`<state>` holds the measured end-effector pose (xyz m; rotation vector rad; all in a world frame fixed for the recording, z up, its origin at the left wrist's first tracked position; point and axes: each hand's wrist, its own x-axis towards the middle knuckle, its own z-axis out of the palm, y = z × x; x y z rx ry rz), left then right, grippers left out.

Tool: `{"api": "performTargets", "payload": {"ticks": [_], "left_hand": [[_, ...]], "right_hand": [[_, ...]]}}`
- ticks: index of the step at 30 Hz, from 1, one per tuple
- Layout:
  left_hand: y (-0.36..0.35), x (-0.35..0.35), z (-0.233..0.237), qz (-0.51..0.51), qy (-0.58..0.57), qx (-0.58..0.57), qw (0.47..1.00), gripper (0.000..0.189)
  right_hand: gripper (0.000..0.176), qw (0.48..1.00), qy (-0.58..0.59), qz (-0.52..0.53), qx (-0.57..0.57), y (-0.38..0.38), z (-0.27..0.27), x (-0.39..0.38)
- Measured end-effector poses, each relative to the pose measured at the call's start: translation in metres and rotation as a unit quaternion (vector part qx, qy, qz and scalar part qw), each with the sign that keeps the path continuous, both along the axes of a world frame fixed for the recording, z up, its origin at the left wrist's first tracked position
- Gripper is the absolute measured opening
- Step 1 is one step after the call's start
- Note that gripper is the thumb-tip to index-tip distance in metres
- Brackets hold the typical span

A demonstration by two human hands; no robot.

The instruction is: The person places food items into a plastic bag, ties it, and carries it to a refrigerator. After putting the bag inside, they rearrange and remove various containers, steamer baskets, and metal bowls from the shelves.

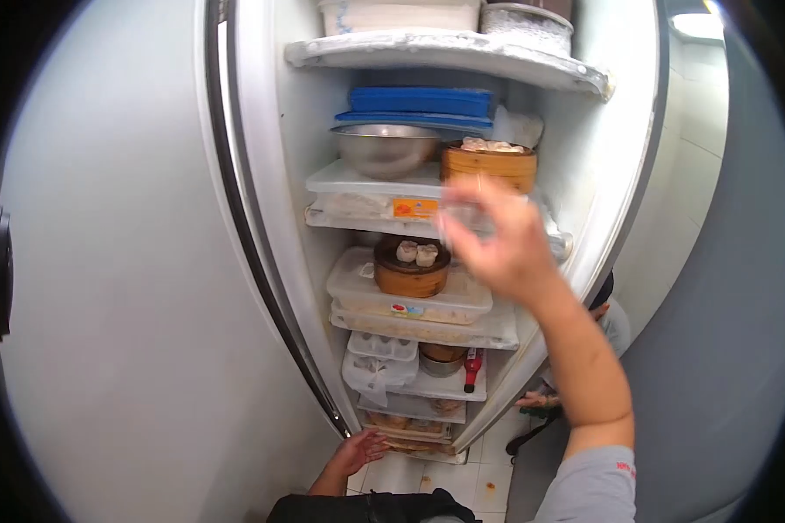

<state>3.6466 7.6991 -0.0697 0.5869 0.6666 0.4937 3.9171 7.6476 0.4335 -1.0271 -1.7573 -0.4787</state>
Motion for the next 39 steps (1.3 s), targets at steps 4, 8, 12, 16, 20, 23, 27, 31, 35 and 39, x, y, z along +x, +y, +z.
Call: {"api": "performTargets", "payload": {"ticks": [4,8,12,16,20,23,27,31,35,39], "left_hand": [[-0.001,0.002,0.005,-0.012,-0.009,-0.004,1.0,0.047],[-0.005,-0.001,-0.001,-0.02,-0.027,0.011,0.999,0.046],[-0.008,-0.009,-0.002,-0.003,-0.031,0.001,1.0,0.045],[-0.008,-0.021,0.004,0.01,-0.036,-0.014,0.999,0.045],[-0.01,-0.024,-0.005,0.012,-0.027,-0.006,1.0,0.043],[-0.007,-0.022,-0.01,0.006,-0.031,-0.018,0.999,0.042],[-0.007,-0.023,-0.011,0.001,-0.02,-0.014,1.0,0.042],[-0.005,-0.025,-0.015,0.001,-0.028,-0.003,1.0,0.044],[-0.008,-0.025,-0.012,0.018,-0.024,-0.003,1.0,0.045],[-0.009,-0.024,-0.007,0.007,-0.011,0.005,1.0,0.044]], "right_hand": [[0.034,0.941,-0.209,-0.204,0.169,0.072,0.064,-0.009],[0.028,0.932,-0.213,-0.207,-0.206,0.102,0.09,-0.008],[0.023,0.953,-0.177,-0.153,-0.19,0.083,0.108,-0.009],[0.015,0.954,-0.124,-0.152,-0.226,0.063,0.123,-0.003],[0.017,0.976,-0.073,-0.127,-0.16,0.055,0.131,0.007],[0.022,0.977,-0.087,-0.133,-0.139,0.049,0.134,0.009],[0.029,0.983,-0.093,-0.12,-0.104,0.057,0.13,0.017],[0.03,0.978,-0.158,-0.122,-0.054,0.062,0.116,0.006],[0.029,0.973,-0.171,-0.143,-0.053,0.065,0.099,-0.014],[0.03,0.968,-0.207,-0.136,-0.039,0.074,0.084,-0.008]]}}
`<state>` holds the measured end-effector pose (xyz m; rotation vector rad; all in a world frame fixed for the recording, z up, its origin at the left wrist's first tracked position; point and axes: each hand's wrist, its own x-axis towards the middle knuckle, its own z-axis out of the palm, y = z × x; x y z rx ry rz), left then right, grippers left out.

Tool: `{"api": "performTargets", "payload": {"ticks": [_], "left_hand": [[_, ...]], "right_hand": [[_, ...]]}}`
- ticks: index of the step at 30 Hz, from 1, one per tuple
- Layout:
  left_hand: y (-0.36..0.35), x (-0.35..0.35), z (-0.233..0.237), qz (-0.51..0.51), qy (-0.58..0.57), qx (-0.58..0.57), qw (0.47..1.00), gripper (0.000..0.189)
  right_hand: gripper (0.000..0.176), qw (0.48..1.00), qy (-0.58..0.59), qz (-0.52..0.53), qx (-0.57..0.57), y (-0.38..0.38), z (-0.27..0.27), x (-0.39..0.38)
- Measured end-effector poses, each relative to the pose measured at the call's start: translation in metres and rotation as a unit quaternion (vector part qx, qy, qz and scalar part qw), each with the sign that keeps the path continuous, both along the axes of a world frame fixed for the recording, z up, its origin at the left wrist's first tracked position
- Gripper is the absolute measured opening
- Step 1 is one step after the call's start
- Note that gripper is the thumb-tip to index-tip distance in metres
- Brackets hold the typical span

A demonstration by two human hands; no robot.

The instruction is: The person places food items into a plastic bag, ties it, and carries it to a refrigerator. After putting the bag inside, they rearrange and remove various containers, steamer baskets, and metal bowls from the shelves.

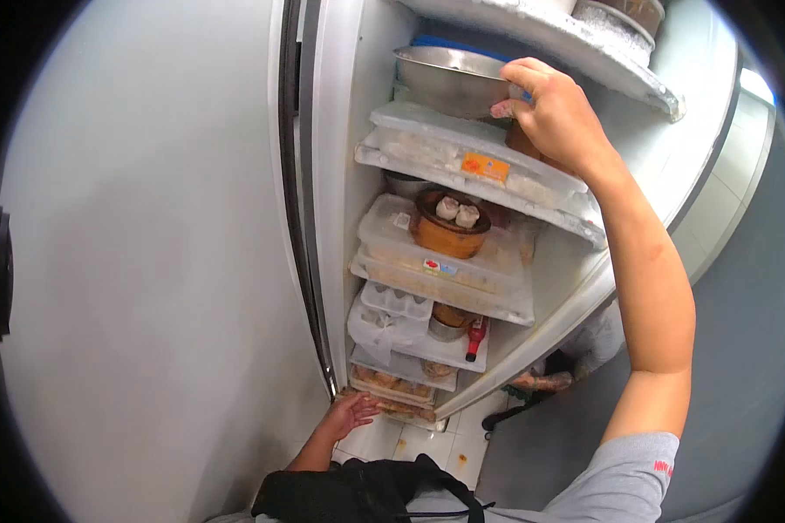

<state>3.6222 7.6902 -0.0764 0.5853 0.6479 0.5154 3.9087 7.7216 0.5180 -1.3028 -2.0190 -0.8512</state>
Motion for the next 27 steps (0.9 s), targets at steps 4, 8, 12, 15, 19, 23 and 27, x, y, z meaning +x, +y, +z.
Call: {"api": "performTargets", "payload": {"ticks": [4,8,12,15,19,23,27], "left_hand": [[-0.002,0.0,0.0,0.009,-0.006,0.005,1.0,0.045],[0.002,-0.001,0.003,0.008,-0.01,0.007,1.0,0.046],[0.009,-0.007,0.026,0.023,-0.045,0.031,0.998,0.045],[0.017,-0.009,0.057,0.027,-0.123,0.08,0.989,0.049],[0.015,-0.017,0.096,0.041,-0.178,0.154,0.971,0.057],[0.0,-0.011,0.146,0.063,-0.278,0.182,0.941,0.07],[-0.002,0.0,0.157,0.056,-0.31,0.184,0.931,0.072]], "right_hand": [[0.025,0.999,-0.018,0.048,0.014,-0.02,-0.015,-0.01],[0.02,0.994,0.029,0.104,-0.01,-0.065,-0.041,-0.025],[0.023,0.99,0.009,0.112,-0.088,-0.109,-0.086,-0.039],[0.023,0.977,-0.021,0.131,-0.165,-0.121,-0.136,-0.043],[0.022,0.974,-0.107,0.125,-0.158,-0.127,-0.204,-0.041],[0.014,0.97,-0.133,0.152,-0.137,-0.116,-0.244,-0.034],[0.011,0.968,-0.116,0.158,-0.154,-0.105,-0.268,-0.025]]}}
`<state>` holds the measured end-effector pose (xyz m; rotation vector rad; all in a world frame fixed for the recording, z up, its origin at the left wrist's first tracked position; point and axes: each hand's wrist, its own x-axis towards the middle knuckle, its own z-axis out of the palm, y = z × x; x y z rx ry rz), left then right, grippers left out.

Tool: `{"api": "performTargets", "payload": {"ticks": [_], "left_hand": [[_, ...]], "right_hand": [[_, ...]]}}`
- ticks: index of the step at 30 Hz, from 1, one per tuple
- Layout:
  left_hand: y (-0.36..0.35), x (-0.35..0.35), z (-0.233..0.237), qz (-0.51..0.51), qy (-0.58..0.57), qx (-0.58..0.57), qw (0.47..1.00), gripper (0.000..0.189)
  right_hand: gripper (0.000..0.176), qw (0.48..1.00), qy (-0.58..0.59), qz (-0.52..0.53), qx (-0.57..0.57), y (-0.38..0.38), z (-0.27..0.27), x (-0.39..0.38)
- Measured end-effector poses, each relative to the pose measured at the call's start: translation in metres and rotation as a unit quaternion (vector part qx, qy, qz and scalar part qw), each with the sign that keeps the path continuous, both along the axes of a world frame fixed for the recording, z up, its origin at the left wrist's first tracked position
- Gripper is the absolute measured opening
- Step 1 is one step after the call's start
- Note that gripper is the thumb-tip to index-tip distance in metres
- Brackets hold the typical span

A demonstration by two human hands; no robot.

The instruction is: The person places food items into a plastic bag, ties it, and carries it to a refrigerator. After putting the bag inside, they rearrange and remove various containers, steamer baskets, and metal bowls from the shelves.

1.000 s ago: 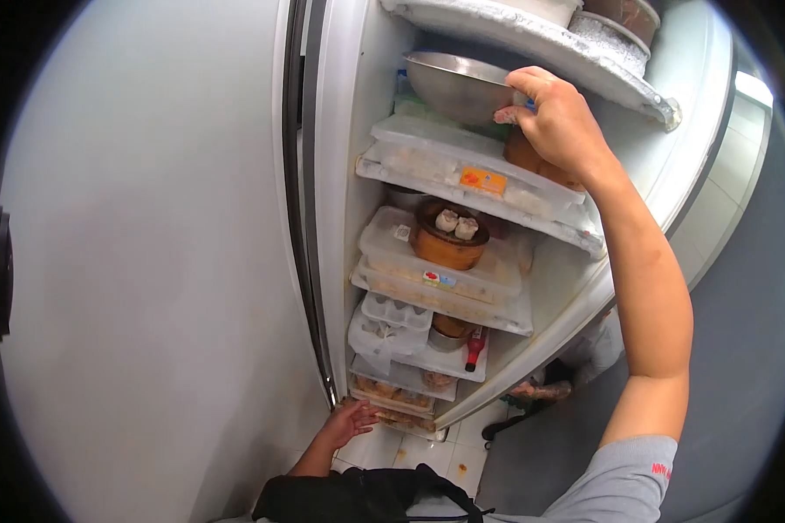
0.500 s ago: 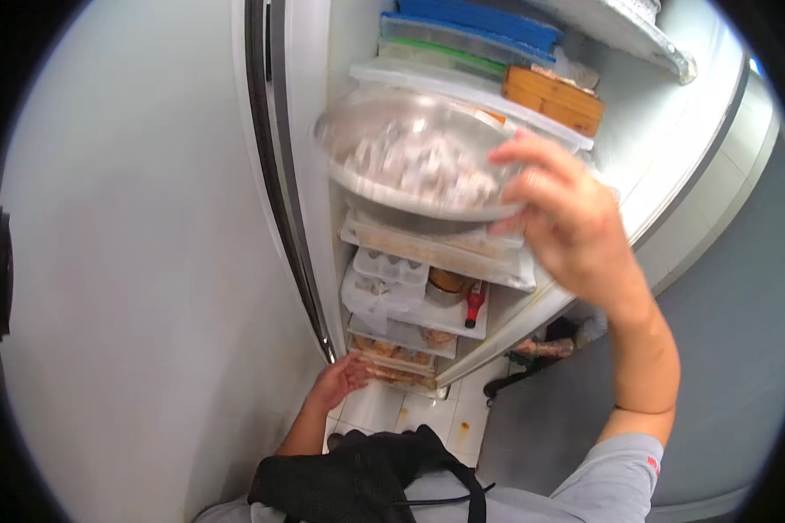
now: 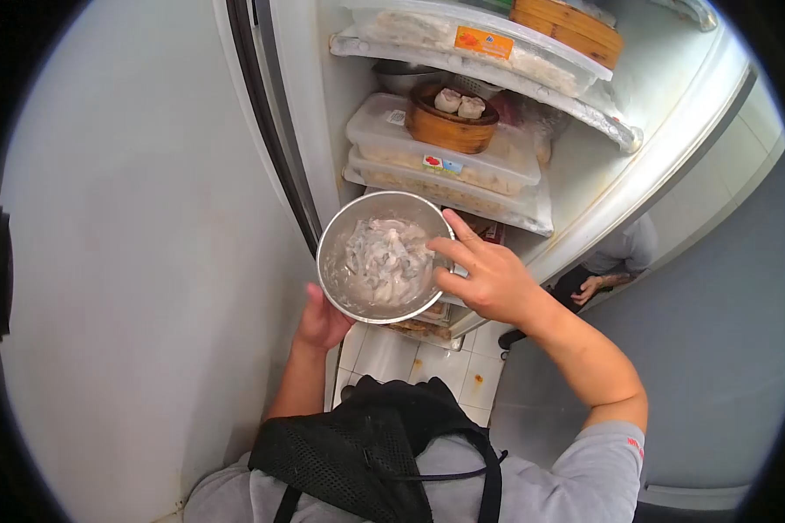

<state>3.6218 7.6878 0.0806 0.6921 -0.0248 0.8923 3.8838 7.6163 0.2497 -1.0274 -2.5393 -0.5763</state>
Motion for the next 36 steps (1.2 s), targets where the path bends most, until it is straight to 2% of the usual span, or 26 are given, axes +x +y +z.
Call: {"api": "performTargets", "payload": {"ticks": [4,8,10,11,13,14,16,26,28,29,30,31,32,33,34,36], "left_hand": [[0.004,0.007,0.006,0.013,0.022,-0.043,0.999,0.07],[0.002,0.011,0.013,0.041,0.021,-0.033,0.998,0.071],[0.001,0.012,0.009,0.058,0.037,-0.04,0.997,0.075],[0.0,0.013,0.007,0.058,0.037,-0.041,0.997,0.075],[-0.001,0.014,0.003,0.094,0.067,-0.03,0.993,0.078],[-0.001,0.015,0.005,0.091,0.068,-0.032,0.993,0.078],[-0.001,0.015,0.01,0.099,0.087,-0.004,0.991,0.081],[0.012,0.016,-0.021,0.066,0.105,-0.034,0.992,0.08],[0.015,0.012,-0.041,0.039,0.118,-0.094,0.988,0.08],[0.01,0.011,-0.049,0.047,0.115,-0.102,0.987,0.08],[0.008,0.009,-0.056,0.053,0.126,-0.119,0.983,0.08],[0.006,0.007,-0.063,0.057,0.138,-0.136,0.979,0.08],[0.006,0.005,-0.072,0.059,0.14,-0.144,0.978,0.08],[0.005,0.002,-0.081,0.057,0.165,-0.151,0.973,0.081],[0.003,0.0,-0.09,0.054,0.189,-0.157,0.968,0.081],[0.002,-0.004,-0.106,0.041,0.216,-0.172,0.96,0.081]], "right_hand": [[0.01,1.0,0.014,0.0,-0.003,0.008,-0.015,0.009],[0.01,1.0,0.023,-0.001,-0.006,0.013,-0.022,0.013],[0.022,0.998,0.033,-0.019,-0.042,0.014,-0.022,0.014],[0.022,0.998,0.033,-0.019,-0.043,0.013,-0.019,0.012],[0.046,0.993,0.02,-0.067,-0.09,0.01,-0.012,0.001],[0.046,0.993,0.021,-0.07,-0.093,0.011,-0.013,-0.003],[0.064,0.982,-0.072,-0.136,-0.107,0.012,-0.016,-0.011],[0.067,0.97,-0.061,-0.152,-0.181,0.024,-0.044,-0.015],[0.061,0.932,0.189,-0.147,-0.271,0.024,-0.066,-0.003],[0.061,0.932,0.183,-0.14,-0.279,0.021,-0.086,0.0],[0.057,0.861,0.356,-0.169,-0.321,0.013,-0.113,0.001],[0.054,0.757,0.516,-0.195,-0.351,0.007,-0.139,0.001],[0.054,0.754,0.515,-0.197,-0.358,0.006,-0.162,0.003],[0.041,0.585,0.625,-0.2,-0.477,0.002,-0.185,0.004],[0.029,0.384,0.703,-0.195,-0.566,-0.003,-0.201,0.005],[0.017,0.324,0.719,-0.214,-0.576,-0.005,-0.219,-0.011]]}}
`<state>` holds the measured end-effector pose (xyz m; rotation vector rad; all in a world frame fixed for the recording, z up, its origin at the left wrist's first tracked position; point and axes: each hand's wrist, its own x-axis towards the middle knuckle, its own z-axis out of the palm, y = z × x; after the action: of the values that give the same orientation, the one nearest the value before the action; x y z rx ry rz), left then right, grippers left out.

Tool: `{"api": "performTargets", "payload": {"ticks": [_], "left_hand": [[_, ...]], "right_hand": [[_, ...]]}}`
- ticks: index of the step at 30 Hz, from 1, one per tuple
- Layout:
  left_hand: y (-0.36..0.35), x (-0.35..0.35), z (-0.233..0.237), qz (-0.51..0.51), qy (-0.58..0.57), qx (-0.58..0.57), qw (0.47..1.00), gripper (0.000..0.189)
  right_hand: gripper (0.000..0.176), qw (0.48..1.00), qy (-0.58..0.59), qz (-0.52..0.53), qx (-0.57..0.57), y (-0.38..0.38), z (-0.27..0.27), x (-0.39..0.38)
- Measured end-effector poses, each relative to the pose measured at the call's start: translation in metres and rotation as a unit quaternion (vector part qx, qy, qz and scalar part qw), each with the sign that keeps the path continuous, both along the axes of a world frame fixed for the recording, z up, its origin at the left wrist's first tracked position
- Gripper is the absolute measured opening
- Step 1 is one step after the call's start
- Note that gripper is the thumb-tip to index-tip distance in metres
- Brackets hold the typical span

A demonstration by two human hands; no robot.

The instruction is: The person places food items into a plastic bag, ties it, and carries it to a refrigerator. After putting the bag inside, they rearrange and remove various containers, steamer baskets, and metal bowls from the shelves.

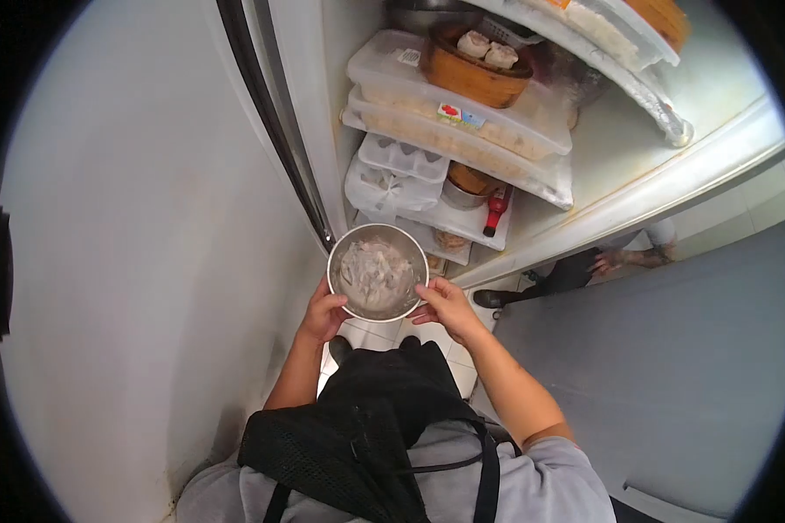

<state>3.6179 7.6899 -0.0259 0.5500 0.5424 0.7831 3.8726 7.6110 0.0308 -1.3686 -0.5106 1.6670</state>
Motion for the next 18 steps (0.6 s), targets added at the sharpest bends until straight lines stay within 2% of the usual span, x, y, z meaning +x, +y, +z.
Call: {"api": "performTargets", "payload": {"ticks": [1,5,11,14,18], "left_hand": [[-0.003,-0.002,-0.009,-0.011,0.021,-0.01,1.0,0.081],[-0.017,-0.004,-0.034,-0.018,0.061,-0.039,0.997,0.085],[-0.019,-0.003,-0.034,-0.027,0.019,-0.017,0.999,0.094],[-0.013,-0.001,-0.035,-0.037,0.009,0.011,0.999,0.094],[-0.016,-0.001,-0.036,-0.055,-0.003,-0.027,0.998,0.085]], "right_hand": [[0.012,1.0,-0.001,-0.003,-0.001,-0.002,-0.021,-0.001],[0.015,0.998,0.011,-0.057,-0.021,-0.01,-0.046,-0.009],[0.016,0.998,-0.005,-0.06,0.016,-0.018,-0.065,-0.004],[0.018,0.997,-0.008,-0.071,0.033,-0.015,-0.068,-0.002],[0.007,0.996,0.005,-0.089,0.006,-0.014,-0.075,0.002]]}}
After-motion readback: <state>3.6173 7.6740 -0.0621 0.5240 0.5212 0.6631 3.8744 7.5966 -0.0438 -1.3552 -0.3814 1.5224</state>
